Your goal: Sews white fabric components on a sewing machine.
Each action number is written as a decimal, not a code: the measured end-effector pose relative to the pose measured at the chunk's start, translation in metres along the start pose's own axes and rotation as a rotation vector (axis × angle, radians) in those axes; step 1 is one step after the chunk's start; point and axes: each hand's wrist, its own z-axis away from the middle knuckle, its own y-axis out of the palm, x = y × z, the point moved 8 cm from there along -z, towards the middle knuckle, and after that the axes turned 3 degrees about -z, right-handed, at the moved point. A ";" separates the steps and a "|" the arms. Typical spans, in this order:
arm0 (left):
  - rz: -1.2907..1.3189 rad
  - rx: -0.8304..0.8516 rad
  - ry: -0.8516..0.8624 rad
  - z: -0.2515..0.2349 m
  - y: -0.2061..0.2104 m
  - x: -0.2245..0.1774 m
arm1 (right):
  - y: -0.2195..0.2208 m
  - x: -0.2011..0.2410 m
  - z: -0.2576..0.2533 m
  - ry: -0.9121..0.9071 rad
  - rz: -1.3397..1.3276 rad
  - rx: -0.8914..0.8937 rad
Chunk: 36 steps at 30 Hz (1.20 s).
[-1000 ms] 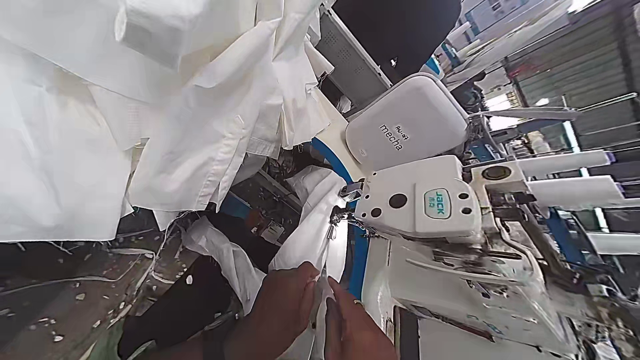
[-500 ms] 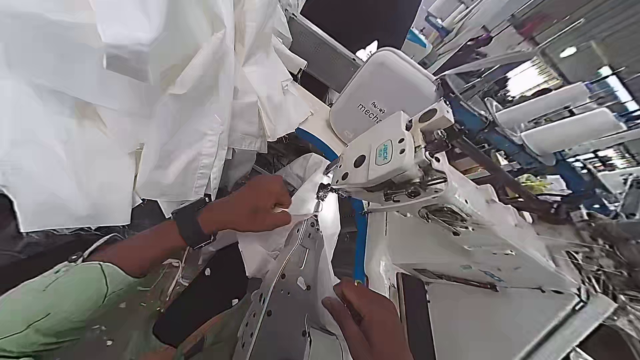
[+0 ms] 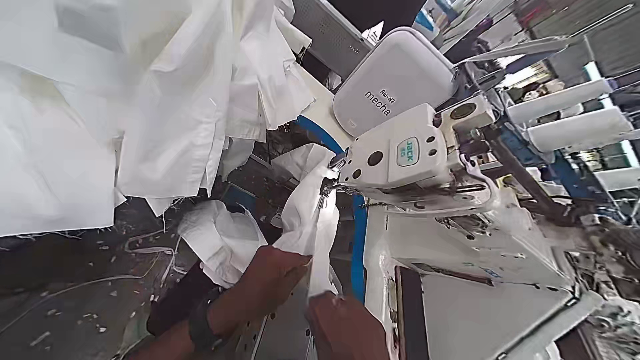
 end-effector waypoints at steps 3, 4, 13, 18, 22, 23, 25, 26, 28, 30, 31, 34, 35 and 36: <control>0.301 0.142 -0.051 -0.020 -0.002 0.024 | 0.024 0.010 -0.031 -0.068 -0.014 0.039; 0.374 0.161 -0.059 -0.028 -0.001 0.029 | 0.025 0.008 -0.039 -0.058 -0.010 0.074; 0.175 0.012 -0.221 -0.030 -0.014 0.028 | 0.008 -0.038 -0.028 0.251 -0.077 0.159; 0.021 0.192 -0.279 -0.023 -0.058 0.079 | 0.065 -0.111 -0.006 0.314 -0.283 0.415; -0.431 0.126 0.022 -0.045 -0.088 0.001 | -0.006 -0.050 0.003 0.017 -0.139 0.001; -0.536 0.136 0.125 -0.036 -0.072 -0.025 | -0.013 -0.040 0.017 0.037 -0.093 0.004; -0.618 0.183 0.136 -0.021 -0.037 -0.050 | 0.010 -0.059 0.030 0.179 -0.111 0.257; -0.598 0.172 0.086 -0.009 -0.018 -0.049 | 0.030 -0.082 0.035 0.296 -0.108 0.410; -0.533 0.000 0.056 0.020 0.009 -0.041 | 0.042 -0.108 0.048 0.389 -0.074 0.418; -0.522 -0.222 0.057 0.032 0.016 -0.035 | 0.010 -0.070 0.045 0.218 -0.034 0.211; -0.510 -0.252 0.033 0.038 0.017 -0.031 | 0.002 -0.035 0.049 0.100 -0.036 0.120; -0.511 -0.248 0.008 0.030 0.016 -0.025 | 0.024 0.020 0.050 -0.013 -0.130 0.212; -0.512 -0.227 0.007 0.019 0.011 -0.024 | 0.027 0.019 0.045 0.021 -0.095 0.259; -0.519 -0.187 -0.015 0.010 0.005 -0.024 | 0.024 0.016 0.041 0.074 -0.039 0.299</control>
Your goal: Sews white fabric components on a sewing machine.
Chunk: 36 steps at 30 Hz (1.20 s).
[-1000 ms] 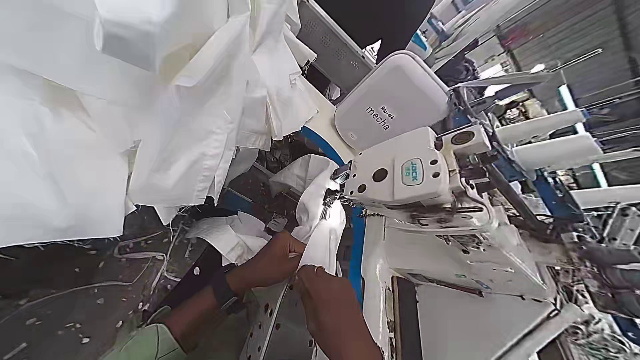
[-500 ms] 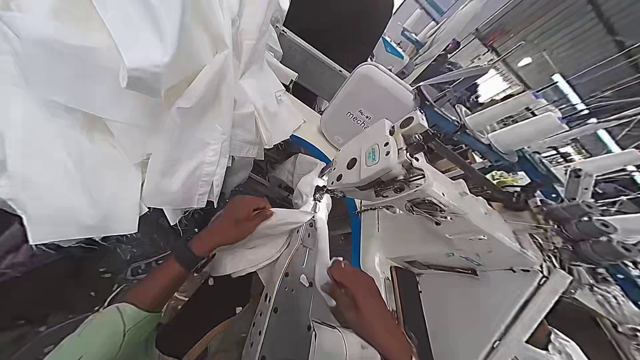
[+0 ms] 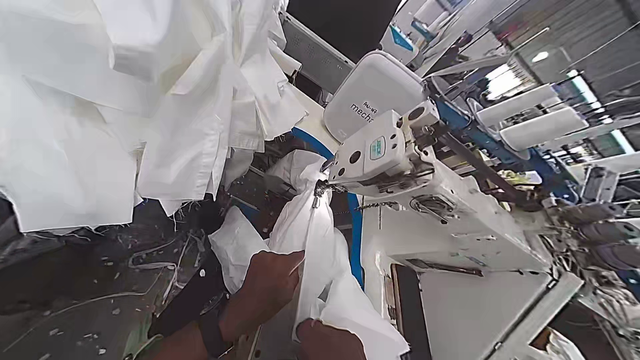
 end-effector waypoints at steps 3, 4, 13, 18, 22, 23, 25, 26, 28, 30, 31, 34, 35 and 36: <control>-0.017 0.213 -0.024 -0.009 -0.005 0.000 | -0.014 -0.002 0.003 0.098 0.101 0.035; 0.035 0.315 -0.044 -0.008 -0.004 -0.001 | -0.015 -0.002 0.003 0.092 0.086 0.018; 0.125 0.597 -0.127 -0.021 0.007 0.009 | -0.018 -0.005 -0.020 0.094 0.186 -0.197; 0.245 0.418 -0.019 -0.023 0.008 0.015 | -0.014 -0.011 -0.028 0.146 0.211 -0.321; 0.262 0.335 0.031 -0.024 0.009 0.013 | -0.023 -0.020 -0.030 0.201 0.189 -0.244; 0.274 0.315 0.040 -0.026 0.009 0.014 | -0.026 -0.022 -0.032 0.198 0.156 -0.221; 0.274 0.331 0.052 -0.028 0.010 0.012 | -0.032 -0.019 -0.033 0.116 0.103 -0.240; 0.259 0.338 0.052 -0.027 0.011 0.009 | -0.033 -0.017 -0.032 0.082 0.072 -0.249; 0.248 0.360 0.031 -0.027 0.009 0.009 | -0.030 -0.018 -0.035 0.065 0.052 -0.255; 0.257 0.391 0.018 -0.026 0.008 0.012 | -0.030 -0.016 -0.037 0.087 0.081 -0.240; 0.257 0.410 0.017 -0.027 0.008 0.013 | -0.030 -0.012 -0.037 0.082 0.106 -0.238; 0.256 0.439 0.001 -0.030 0.006 0.013 | -0.030 -0.005 -0.043 0.060 0.186 -0.237; 0.267 0.420 0.001 -0.033 0.006 0.016 | -0.029 -0.006 -0.047 0.059 0.204 -0.246; 0.283 0.392 0.006 -0.037 0.006 0.019 | -0.030 -0.008 -0.051 0.051 0.219 -0.268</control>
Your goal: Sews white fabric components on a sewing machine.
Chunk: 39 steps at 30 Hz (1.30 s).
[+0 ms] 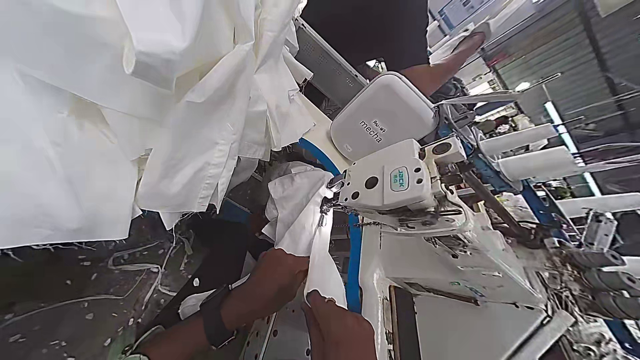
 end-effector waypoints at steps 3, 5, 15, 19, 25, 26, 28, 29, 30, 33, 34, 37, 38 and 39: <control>0.080 -0.033 -0.003 -0.011 0.001 0.010 | 0.004 -0.018 -0.008 -0.013 -0.092 -0.040; 0.127 -0.075 -0.096 -0.008 -0.006 0.014 | -0.004 -0.044 -0.008 0.027 -0.241 -0.046; -0.334 0.337 -0.172 -0.057 0.038 -0.044 | 0.006 -0.141 -0.004 0.413 -0.855 -0.113; -0.242 0.060 -0.285 -0.018 0.020 -0.026 | -0.005 -0.156 0.003 0.451 -0.899 -0.230; -0.484 0.321 -0.279 -0.069 0.034 -0.037 | -0.038 -0.135 0.001 0.076 -0.501 -0.478; -0.506 0.365 -0.272 -0.072 0.034 -0.040 | -0.036 -0.125 0.005 0.017 -0.381 -0.493; -0.471 0.359 -0.287 -0.059 0.030 -0.040 | -0.022 -0.107 0.017 -0.021 -0.230 -0.502; -0.440 0.301 -0.319 -0.045 0.025 -0.037 | -0.010 -0.100 0.022 -0.029 -0.180 -0.495; -0.413 0.206 -0.353 -0.028 0.017 -0.032 | 0.003 -0.094 0.025 -0.039 -0.153 -0.470; -0.247 -0.102 -0.303 0.010 0.002 -0.014 | 0.022 -0.066 0.027 -0.106 -0.167 -0.513; -0.216 -0.201 -0.180 0.017 0.008 -0.013 | 0.018 -0.051 0.024 -0.123 -0.209 -0.532; -0.212 -0.370 0.039 0.025 0.019 -0.017 | 0.007 -0.018 0.015 -0.084 -0.265 -0.531; -0.200 -0.371 0.048 0.023 0.017 -0.015 | 0.008 -0.015 0.014 -0.056 -0.259 -0.535; -0.193 -0.378 0.055 0.020 0.016 -0.012 | 0.009 -0.017 0.013 -0.032 -0.255 -0.536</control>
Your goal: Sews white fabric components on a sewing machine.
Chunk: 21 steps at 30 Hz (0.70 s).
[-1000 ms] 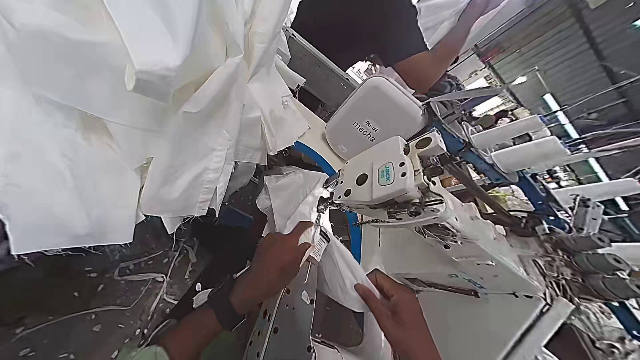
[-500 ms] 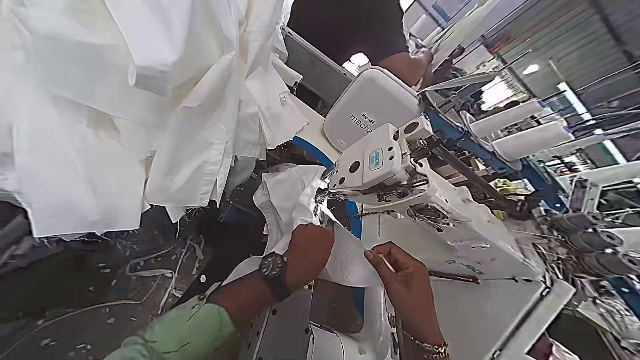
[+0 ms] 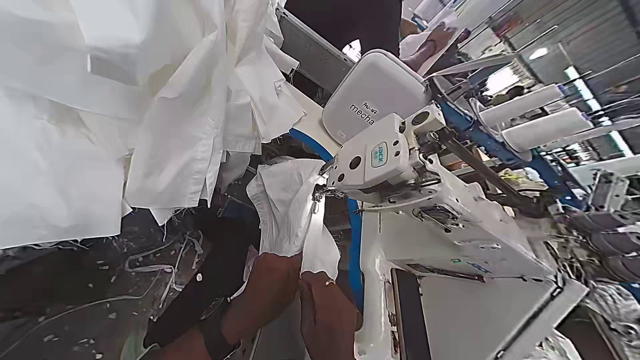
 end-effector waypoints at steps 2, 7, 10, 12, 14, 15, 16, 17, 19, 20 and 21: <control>0.018 -0.022 0.008 -0.008 0.002 0.007 | -0.002 -0.007 0.000 0.040 0.017 -0.036; 0.099 -0.023 -0.045 -0.003 0.001 0.007 | -0.002 -0.014 0.000 0.053 0.005 -0.145; 0.160 -0.090 -0.012 0.001 -0.001 0.012 | 0.006 -0.018 -0.001 0.032 -0.062 -0.184; 0.206 -0.141 0.008 -0.007 0.000 0.018 | 0.012 -0.027 -0.006 0.041 -0.143 -0.187; 0.220 -0.178 0.033 -0.016 0.003 0.021 | 0.016 -0.037 -0.014 0.059 -0.236 -0.206; 0.215 -0.195 0.045 -0.020 0.004 0.022 | 0.017 -0.041 -0.016 0.070 -0.271 -0.221; 0.199 -0.215 0.055 -0.024 0.005 0.022 | 0.018 -0.043 -0.019 0.073 -0.290 -0.234; 0.174 -0.236 0.064 -0.028 0.005 0.023 | 0.019 -0.045 -0.022 0.070 -0.287 -0.243; 0.116 -0.268 0.082 -0.034 0.008 0.024 | 0.022 -0.046 -0.026 0.061 -0.220 -0.256; 0.071 -0.287 0.091 -0.037 0.008 0.023 | 0.023 -0.047 -0.028 0.060 -0.182 -0.254; 0.018 -0.306 0.101 -0.042 0.007 0.023 | 0.024 -0.048 -0.030 0.055 -0.163 -0.251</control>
